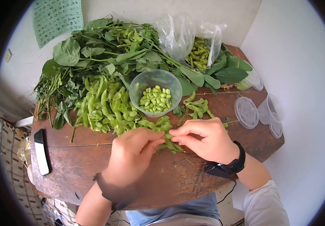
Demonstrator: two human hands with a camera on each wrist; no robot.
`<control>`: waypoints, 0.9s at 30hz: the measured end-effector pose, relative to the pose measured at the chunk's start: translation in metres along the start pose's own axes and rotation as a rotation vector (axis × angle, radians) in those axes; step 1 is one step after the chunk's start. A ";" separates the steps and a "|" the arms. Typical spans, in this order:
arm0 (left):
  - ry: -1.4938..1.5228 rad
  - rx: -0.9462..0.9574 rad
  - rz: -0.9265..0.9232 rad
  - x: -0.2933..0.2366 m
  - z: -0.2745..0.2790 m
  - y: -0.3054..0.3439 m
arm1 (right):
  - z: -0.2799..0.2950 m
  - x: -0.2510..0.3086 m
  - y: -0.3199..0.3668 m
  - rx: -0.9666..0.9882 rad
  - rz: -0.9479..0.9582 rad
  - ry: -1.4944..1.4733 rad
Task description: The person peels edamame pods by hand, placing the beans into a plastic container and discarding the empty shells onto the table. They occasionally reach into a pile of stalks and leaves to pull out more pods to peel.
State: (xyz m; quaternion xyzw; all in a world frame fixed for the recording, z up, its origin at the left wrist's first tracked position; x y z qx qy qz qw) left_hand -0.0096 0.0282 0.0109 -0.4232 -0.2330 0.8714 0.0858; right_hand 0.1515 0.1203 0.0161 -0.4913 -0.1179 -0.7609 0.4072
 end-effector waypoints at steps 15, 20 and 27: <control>0.631 0.148 0.556 0.019 -0.004 0.003 | -0.003 0.010 -0.001 0.012 0.322 0.121; 0.402 0.117 0.453 0.009 -0.001 0.001 | -0.006 0.011 0.003 -0.001 0.361 0.167; 0.439 -0.005 0.416 0.007 0.001 0.002 | -0.005 0.015 0.002 -0.104 0.348 0.122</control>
Point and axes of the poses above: each hand's wrist, its own y-axis away from the middle knuckle, its own z-axis out of the back of the hand, x = y × z, the point moved 4 cm from there along -y, towards the middle knuckle, and after that the axes turned 4 degrees about -z, right-handed, at the moved point
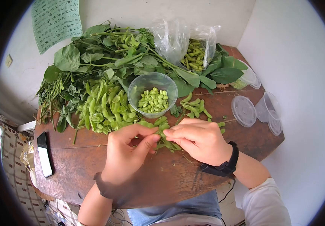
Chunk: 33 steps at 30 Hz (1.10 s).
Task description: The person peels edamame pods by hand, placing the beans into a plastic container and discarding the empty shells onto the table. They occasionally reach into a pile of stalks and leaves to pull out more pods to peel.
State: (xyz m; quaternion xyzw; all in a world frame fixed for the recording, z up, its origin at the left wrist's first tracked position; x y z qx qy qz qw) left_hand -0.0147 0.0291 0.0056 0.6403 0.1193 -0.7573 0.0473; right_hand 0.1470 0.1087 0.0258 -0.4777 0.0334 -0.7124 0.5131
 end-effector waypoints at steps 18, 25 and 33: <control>0.318 -0.016 -0.053 0.006 -0.005 0.001 | 0.003 0.003 -0.002 0.008 -0.084 -0.032; 0.282 -0.040 0.003 0.004 -0.004 0.001 | -0.001 -0.003 0.001 -0.006 -0.116 -0.054; 0.354 -0.056 0.074 0.010 -0.008 0.001 | -0.003 -0.003 0.002 0.001 -0.109 -0.058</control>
Point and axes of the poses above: each hand's wrist, its own y-axis away from the middle knuckle, its own z-axis out of the back of the hand, x = y × z, the point moved 4 cm from there along -y, towards the middle knuckle, and after that the axes turned 4 degrees about -z, right-handed, at the moved point
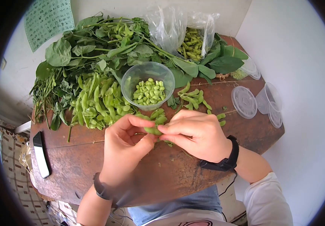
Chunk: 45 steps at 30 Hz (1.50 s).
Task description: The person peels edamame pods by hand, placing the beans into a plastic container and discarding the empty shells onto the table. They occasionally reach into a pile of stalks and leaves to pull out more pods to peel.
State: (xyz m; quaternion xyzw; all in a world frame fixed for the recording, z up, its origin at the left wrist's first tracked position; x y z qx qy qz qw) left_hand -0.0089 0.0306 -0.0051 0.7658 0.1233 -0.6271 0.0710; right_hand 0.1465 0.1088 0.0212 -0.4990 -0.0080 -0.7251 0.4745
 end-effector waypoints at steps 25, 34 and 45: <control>0.080 0.065 -0.032 0.010 0.004 -0.002 | -0.006 -0.005 0.001 0.032 -0.190 -0.165; -0.026 0.095 -0.041 -0.002 -0.002 -0.001 | -0.003 -0.005 0.002 0.039 -0.207 -0.121; -0.226 0.109 -0.248 -0.005 -0.003 -0.001 | -0.003 -0.015 0.006 0.120 -0.415 -0.380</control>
Point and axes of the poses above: each hand's wrist, its own y-axis away from the middle knuckle, its own z-axis out of the back of the hand, x = y × z, the point moved 4 cm from there along -y, towards the middle knuckle, and after that the axes turned 4 degrees about -z, right-handed, at the moved point
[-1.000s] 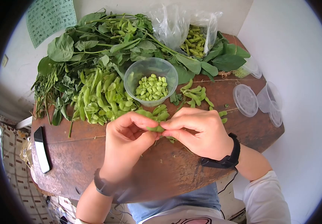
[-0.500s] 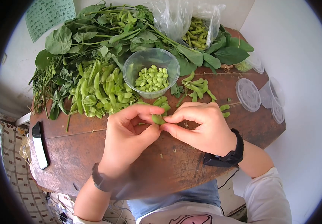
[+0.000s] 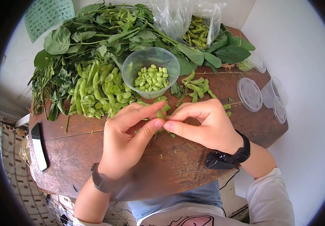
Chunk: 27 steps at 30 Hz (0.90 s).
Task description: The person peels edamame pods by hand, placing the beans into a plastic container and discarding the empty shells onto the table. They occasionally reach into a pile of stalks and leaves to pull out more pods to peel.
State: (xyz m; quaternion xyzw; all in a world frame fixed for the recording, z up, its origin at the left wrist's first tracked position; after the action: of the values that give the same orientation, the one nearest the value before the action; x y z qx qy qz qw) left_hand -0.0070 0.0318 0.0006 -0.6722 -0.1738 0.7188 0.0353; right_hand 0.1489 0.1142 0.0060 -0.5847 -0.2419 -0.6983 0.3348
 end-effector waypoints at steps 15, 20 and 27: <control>0.313 0.061 0.197 0.008 -0.001 0.002 | -0.001 -0.001 0.001 0.034 -0.156 -0.180; 0.405 0.069 0.225 0.007 0.000 0.001 | -0.001 -0.006 0.000 0.086 -0.210 -0.382; 0.518 0.098 0.276 0.015 0.001 0.000 | -0.002 -0.007 -0.002 0.130 -0.248 -0.404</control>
State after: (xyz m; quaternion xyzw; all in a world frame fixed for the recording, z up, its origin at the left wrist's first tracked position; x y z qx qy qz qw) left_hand -0.0095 0.0353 -0.0134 -0.8479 -0.0309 0.5291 0.0129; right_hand 0.1467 0.1152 -0.0010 -0.6554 -0.4183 -0.5860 0.2284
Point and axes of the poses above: each hand's wrist, its own y-axis away from the middle knuckle, its own z-axis out of the back of the hand, x = y × z, the point moved 4 cm from there along -y, towards the middle knuckle, and after that the axes turned 4 degrees about -z, right-handed, at the moved point
